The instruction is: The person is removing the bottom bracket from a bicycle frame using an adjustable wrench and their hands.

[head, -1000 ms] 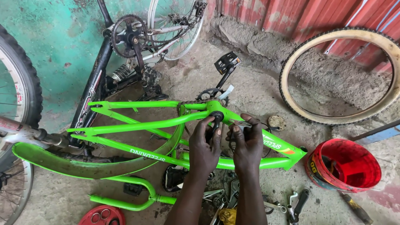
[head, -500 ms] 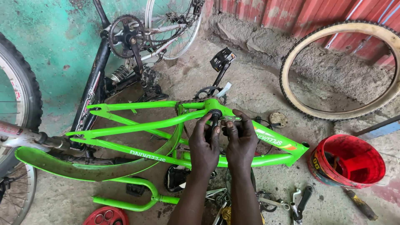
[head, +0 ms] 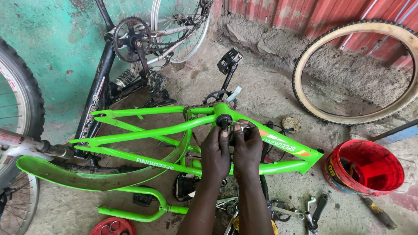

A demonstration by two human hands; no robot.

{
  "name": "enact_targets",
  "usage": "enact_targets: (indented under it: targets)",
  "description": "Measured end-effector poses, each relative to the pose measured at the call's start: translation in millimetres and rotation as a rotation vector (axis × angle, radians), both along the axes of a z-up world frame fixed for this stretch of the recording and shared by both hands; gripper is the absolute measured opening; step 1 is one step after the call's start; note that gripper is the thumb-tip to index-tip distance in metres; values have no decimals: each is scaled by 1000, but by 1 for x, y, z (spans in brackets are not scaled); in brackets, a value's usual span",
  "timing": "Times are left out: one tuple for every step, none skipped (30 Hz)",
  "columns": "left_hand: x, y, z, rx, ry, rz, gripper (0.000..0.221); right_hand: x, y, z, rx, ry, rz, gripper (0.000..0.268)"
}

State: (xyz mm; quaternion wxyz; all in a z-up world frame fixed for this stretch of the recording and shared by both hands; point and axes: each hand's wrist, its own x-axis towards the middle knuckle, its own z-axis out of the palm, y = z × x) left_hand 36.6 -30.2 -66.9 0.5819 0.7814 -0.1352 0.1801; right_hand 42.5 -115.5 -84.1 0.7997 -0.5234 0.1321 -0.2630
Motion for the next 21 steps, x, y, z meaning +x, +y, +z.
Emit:
enact_targets:
  targets:
    - [-1, 0, 3, 0, 9, -10, 33, 0, 0, 2, -45, 55, -26, 25]
    - [-3, 0, 5, 1, 21, -18, 36, -2, 2, 4, -89, 113, -51, 26]
    - [-3, 2, 3, 2, 22, -16, 36, -3, 4, 5, -88, 114, -49, 26]
    - [-2, 1, 1, -17, 36, -21, 36, -2, 4, 5, -104, 170, -42, 26]
    - [0, 0, -2, -36, 50, -27, 37, -1, 3, 6, -119, 227, -36, 27]
    - [0, 1, 0, -35, 49, -27, 37, 0, 3, 5, -118, 226, -36, 27]
    - [0, 1, 1, -29, 108, -47, 42, 1, 4, 3, -93, 203, -41, 26]
    - [0, 1, 2, -24, 169, -67, 47, 2, 4, 1, -68, 181, -45, 26]
    - [3, 4, -2, -24, 170, -66, 47, -1, 5, 5, -68, 183, -44, 26]
    - [6, 7, -5, -30, 378, -134, 43, -3, 7, 9, -78, 168, -43, 28]
    - [10, 10, -8, -37, 585, -203, 68, -6, 8, 13, -87, 153, -42, 29]
    - [6, 13, 5, -39, 584, -201, 68, -3, 8, 10, -88, 152, -39, 29]
    - [3, 16, 17, -50, 577, -260, 71, -1, 9, 7, -90, 147, -42, 30]
    - [0, 19, 29, -61, 571, -320, 73, 2, 9, 4, -92, 144, -47, 30]
    - [0, 21, 32, -63, 572, -320, 73, 3, 10, 5, -93, 144, -46, 30]
    - [-1, 23, 35, -34, 558, -358, 72, 3, 10, 6, -114, 135, -40, 30]
    - [-1, 25, 39, -6, 544, -397, 72, 3, 10, 7, -136, 125, -35, 31]
    - [2, 26, 37, -5, 544, -394, 72, 6, 12, 9, -135, 125, -32, 31]
    - [5, 27, 35, 27, 559, -394, 73, 7, 13, 10, -166, 136, -31, 32]
    - [5, 27, 33, 57, 578, -395, 74, 6, 12, 11, -199, 150, -30, 34]
    - [6, 27, 22, 55, 581, -394, 74, 2, 13, 13, -199, 153, -29, 34]
